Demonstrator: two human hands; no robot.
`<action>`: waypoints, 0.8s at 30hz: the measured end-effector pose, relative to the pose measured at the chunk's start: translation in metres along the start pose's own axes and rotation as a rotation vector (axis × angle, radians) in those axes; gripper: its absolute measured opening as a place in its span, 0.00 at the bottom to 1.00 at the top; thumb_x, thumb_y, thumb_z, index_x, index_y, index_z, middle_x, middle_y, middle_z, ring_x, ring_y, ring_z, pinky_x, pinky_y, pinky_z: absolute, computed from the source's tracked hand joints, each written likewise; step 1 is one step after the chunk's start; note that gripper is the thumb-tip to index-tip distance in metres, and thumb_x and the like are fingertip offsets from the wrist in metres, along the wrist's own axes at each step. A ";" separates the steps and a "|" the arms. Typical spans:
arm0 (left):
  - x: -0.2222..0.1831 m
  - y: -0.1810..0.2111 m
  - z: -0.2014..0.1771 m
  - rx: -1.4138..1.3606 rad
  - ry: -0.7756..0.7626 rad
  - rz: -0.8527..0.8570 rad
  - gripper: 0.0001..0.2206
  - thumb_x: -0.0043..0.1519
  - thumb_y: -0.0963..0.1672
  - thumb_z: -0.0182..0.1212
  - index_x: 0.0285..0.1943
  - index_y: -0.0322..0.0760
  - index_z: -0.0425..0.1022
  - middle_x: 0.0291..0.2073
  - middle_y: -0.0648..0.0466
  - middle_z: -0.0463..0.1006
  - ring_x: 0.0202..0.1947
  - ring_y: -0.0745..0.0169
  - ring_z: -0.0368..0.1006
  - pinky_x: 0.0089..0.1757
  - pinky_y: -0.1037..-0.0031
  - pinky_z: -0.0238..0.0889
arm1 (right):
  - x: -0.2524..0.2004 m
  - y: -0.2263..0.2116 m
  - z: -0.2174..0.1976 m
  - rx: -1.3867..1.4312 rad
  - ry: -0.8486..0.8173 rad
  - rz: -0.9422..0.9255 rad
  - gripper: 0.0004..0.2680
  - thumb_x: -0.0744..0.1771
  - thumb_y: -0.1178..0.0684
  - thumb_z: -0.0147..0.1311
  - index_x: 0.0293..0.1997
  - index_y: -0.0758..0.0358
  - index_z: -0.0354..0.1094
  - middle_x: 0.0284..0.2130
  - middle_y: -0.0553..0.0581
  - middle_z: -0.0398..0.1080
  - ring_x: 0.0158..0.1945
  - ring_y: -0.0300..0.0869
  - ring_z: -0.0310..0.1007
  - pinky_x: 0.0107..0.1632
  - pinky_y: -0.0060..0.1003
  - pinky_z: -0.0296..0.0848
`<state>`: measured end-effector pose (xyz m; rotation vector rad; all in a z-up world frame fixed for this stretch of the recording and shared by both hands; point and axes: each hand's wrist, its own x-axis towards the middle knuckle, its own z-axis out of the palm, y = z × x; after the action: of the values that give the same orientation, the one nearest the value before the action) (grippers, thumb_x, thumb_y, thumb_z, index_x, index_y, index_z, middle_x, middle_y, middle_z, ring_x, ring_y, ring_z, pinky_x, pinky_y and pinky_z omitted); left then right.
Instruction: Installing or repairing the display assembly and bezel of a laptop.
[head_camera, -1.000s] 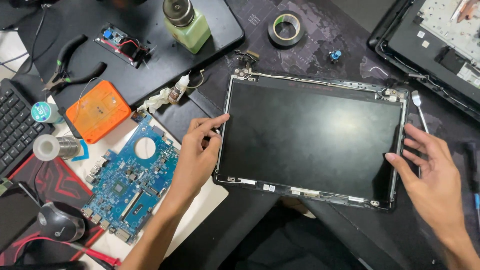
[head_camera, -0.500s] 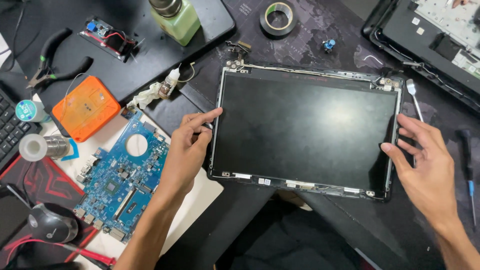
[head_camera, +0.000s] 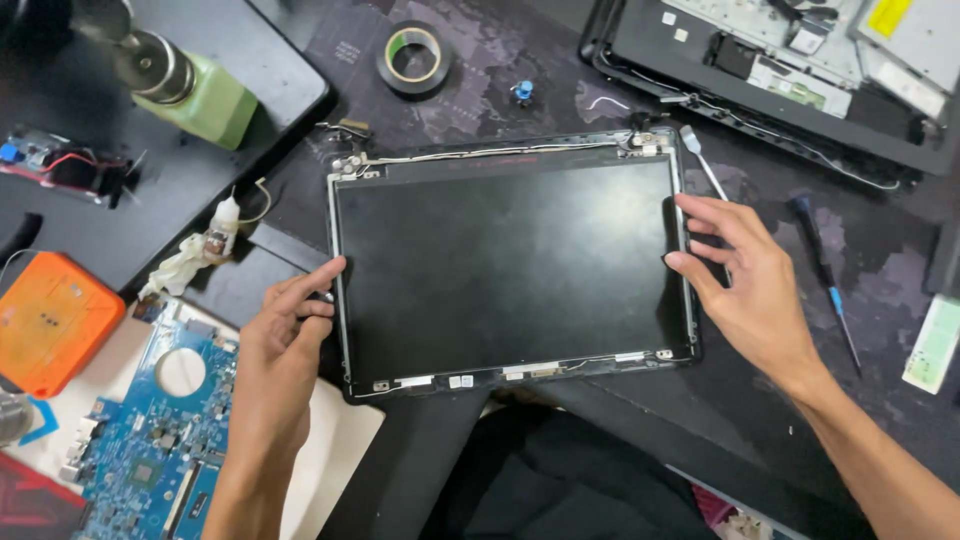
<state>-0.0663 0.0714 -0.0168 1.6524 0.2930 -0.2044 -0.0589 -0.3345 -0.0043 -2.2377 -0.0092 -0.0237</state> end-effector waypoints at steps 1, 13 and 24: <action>0.001 0.001 0.001 0.001 -0.011 0.004 0.27 0.56 0.31 0.46 0.64 0.33 0.76 0.47 0.57 0.64 0.44 0.71 0.61 0.52 0.84 0.57 | -0.001 0.000 -0.001 -0.002 0.010 0.004 0.20 0.65 0.64 0.60 0.65 0.61 0.66 0.59 0.57 0.67 0.57 0.43 0.70 0.60 0.38 0.75; 0.000 0.008 0.005 -0.040 0.039 -0.067 0.25 0.56 0.31 0.49 0.64 0.31 0.77 0.47 0.57 0.64 0.43 0.71 0.62 0.53 0.81 0.56 | 0.001 -0.010 -0.002 0.002 0.032 0.010 0.20 0.65 0.63 0.60 0.65 0.61 0.66 0.59 0.59 0.67 0.58 0.45 0.72 0.60 0.39 0.76; -0.002 0.024 0.016 -0.126 0.165 -0.271 0.26 0.61 0.36 0.54 0.72 0.38 0.66 0.52 0.52 0.69 0.47 0.67 0.63 0.52 0.70 0.53 | -0.003 -0.019 -0.002 -0.004 0.023 -0.026 0.19 0.65 0.62 0.57 0.64 0.64 0.63 0.62 0.60 0.67 0.61 0.50 0.72 0.58 0.41 0.76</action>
<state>-0.0603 0.0531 0.0046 1.5035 0.6445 -0.2481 -0.0624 -0.3246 0.0116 -2.2413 -0.0253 -0.0640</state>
